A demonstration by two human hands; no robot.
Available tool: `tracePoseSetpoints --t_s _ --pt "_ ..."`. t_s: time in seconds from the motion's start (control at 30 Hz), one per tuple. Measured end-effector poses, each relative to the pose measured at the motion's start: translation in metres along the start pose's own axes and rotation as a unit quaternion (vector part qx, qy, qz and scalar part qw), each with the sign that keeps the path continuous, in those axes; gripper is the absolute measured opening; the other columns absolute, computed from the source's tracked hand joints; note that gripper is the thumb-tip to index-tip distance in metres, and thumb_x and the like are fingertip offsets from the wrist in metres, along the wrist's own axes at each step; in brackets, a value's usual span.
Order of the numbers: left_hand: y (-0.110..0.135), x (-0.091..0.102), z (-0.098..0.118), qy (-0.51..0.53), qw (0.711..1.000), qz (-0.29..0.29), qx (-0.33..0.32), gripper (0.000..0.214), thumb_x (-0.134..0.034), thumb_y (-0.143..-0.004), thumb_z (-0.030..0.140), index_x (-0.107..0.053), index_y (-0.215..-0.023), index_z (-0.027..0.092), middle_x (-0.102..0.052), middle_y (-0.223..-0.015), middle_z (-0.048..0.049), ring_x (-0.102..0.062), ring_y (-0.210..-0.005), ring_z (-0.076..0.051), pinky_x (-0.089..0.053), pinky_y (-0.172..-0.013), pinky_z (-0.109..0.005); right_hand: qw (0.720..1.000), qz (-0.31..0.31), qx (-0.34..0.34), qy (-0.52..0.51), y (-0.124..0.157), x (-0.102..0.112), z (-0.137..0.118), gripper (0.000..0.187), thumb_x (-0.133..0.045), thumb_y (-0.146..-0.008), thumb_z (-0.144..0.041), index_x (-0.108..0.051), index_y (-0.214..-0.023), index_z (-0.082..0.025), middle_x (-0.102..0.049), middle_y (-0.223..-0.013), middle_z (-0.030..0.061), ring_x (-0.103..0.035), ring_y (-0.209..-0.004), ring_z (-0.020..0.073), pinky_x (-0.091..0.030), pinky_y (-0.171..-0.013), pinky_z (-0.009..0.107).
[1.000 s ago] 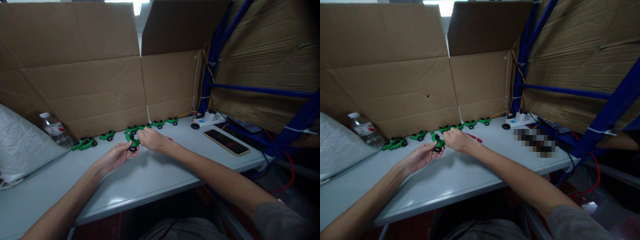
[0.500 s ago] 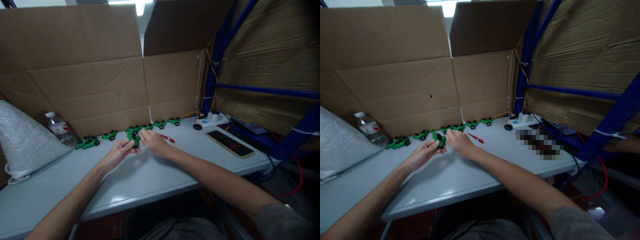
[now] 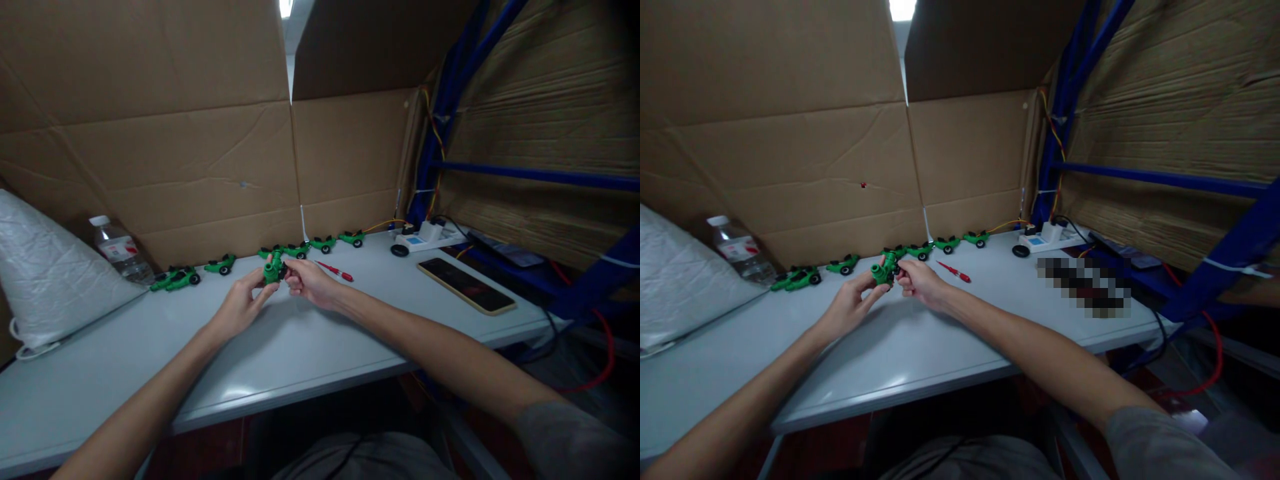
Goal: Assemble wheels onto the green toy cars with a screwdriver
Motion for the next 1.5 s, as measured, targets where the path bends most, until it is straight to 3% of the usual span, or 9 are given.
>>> tracePoseSetpoints --t_s 0.1,0.33,0.53,0.7,0.93,1.03,1.17,1.37,1.5 --pt "-0.001 -0.002 0.001 0.001 1.000 0.009 0.010 0.034 -0.065 -0.099 0.040 -0.073 -0.125 0.020 -0.073 -0.117 -0.0090 -0.064 -0.102 -0.024 -0.050 -0.098 -0.036 0.977 0.090 0.090 0.172 0.005 0.004 -0.006 0.029 -0.037 -0.105 -0.034 -0.043 -0.079 -0.023 -0.042 -0.067 -0.0047 -0.038 -0.058 0.0137 -0.029 -0.059 0.026" --pt "-0.003 -0.008 0.001 0.161 0.984 -0.021 0.077 0.034 -0.069 -0.096 0.046 -0.077 -0.101 0.014 -0.077 -0.093 -0.0082 -0.069 -0.089 -0.024 -0.053 -0.084 -0.034 0.758 0.217 0.259 0.558 0.030 -0.005 -0.021 0.019 -0.035 -0.109 -0.029 -0.049 -0.099 -0.021 -0.063 -0.085 0.0056 -0.057 -0.078 0.0213 -0.032 -0.067 0.030" --pt "-0.001 -0.003 -0.003 0.248 0.961 -0.027 0.115 0.036 -0.074 -0.093 0.048 -0.078 -0.095 0.012 -0.078 -0.093 -0.0098 -0.072 -0.092 -0.025 -0.055 -0.091 -0.037 0.646 0.169 0.333 0.665 0.028 -0.007 -0.028 0.027 -0.030 -0.111 -0.026 -0.052 -0.098 -0.018 -0.065 -0.090 0.0104 -0.056 -0.086 0.0254 -0.038 -0.078 0.035" --pt "0.004 -0.007 -0.010 0.381 0.907 -0.060 0.171 0.034 -0.074 -0.094 0.043 -0.079 -0.095 0.009 -0.077 -0.095 -0.0126 -0.071 -0.087 -0.021 -0.057 -0.088 -0.034 0.561 0.054 0.395 0.726 0.026 -0.004 -0.032 0.025 -0.035 -0.110 -0.023 -0.056 -0.097 -0.017 -0.064 -0.093 0.0110 -0.052 -0.088 0.0264 -0.036 -0.081 0.038" --pt "0.009 -0.006 -0.017 0.442 0.860 -0.114 0.228 0.033 -0.073 -0.096 0.038 -0.079 -0.096 0.006 -0.077 -0.101 -0.0157 -0.071 -0.083 -0.016 -0.056 -0.083 -0.026 0.509 -0.033 0.408 0.757 0.027 -0.008 -0.036 0.020 -0.041 -0.108 -0.022 -0.058 -0.103 -0.015 -0.065 -0.099 0.0124 -0.052 -0.092 0.0271 -0.036 -0.078 0.038" --pt "0.007 -0.006 -0.023 0.408 0.884 -0.094 0.207 0.034 -0.075 -0.094 0.042 -0.079 -0.096 0.007 -0.077 -0.099 -0.0148 -0.071 -0.082 -0.017 -0.056 -0.083 -0.028 0.556 -0.005 0.383 0.738 0.026 -0.009 -0.035 0.018 -0.043 -0.107 -0.023 -0.058 -0.102 -0.016 -0.066 -0.098 0.0116 -0.054 -0.091 0.0254 -0.036 -0.077 0.036" --pt "0.002 -0.001 -0.027 0.287 0.946 -0.008 0.151 0.035 -0.079 -0.090 0.046 -0.078 -0.098 0.012 -0.079 -0.098 -0.0114 -0.074 -0.086 -0.022 -0.057 -0.087 -0.034 0.723 0.091 0.309 0.612 0.022 0.002 -0.035 0.016 -0.044 -0.107 -0.026 -0.057 -0.098 -0.020 -0.063 -0.083 0.0027 -0.054 -0.074 0.0180 -0.032 -0.067 0.030" --pt "0.000 -0.001 -0.016 0.197 0.976 0.001 0.091 0.029 -0.076 -0.092 0.041 -0.078 -0.100 0.013 -0.079 -0.095 -0.0104 -0.072 -0.093 -0.025 -0.054 -0.090 -0.035 0.945 0.074 0.174 0.266 0.006 0.005 -0.027 0.028 -0.049 -0.099 -0.032 -0.047 -0.074 -0.021 -0.044 -0.061 -0.0052 -0.041 -0.056 0.0120 -0.027 -0.056 0.025" --pt "0.001 -0.001 -0.013 0.156 0.985 0.017 0.066 0.026 -0.075 -0.092 0.038 -0.077 -0.105 0.015 -0.078 -0.095 -0.0084 -0.068 -0.090 -0.023 -0.052 -0.086 -0.033 1.000 0.009 -0.003 0.028 0.003 0.000 -0.012 0.027 -0.054 -0.094 -0.040 -0.047 -0.076 -0.022 -0.027 -0.054 -0.0119 -0.019 -0.045 0.0086 -0.017 -0.046 0.023"
Point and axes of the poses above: each hand's wrist, its own y-axis away from the middle knuckle, its own x-axis out of the back of the hand, z = x × y, the point moved 5 cm from there along -y, towards the middle knuckle
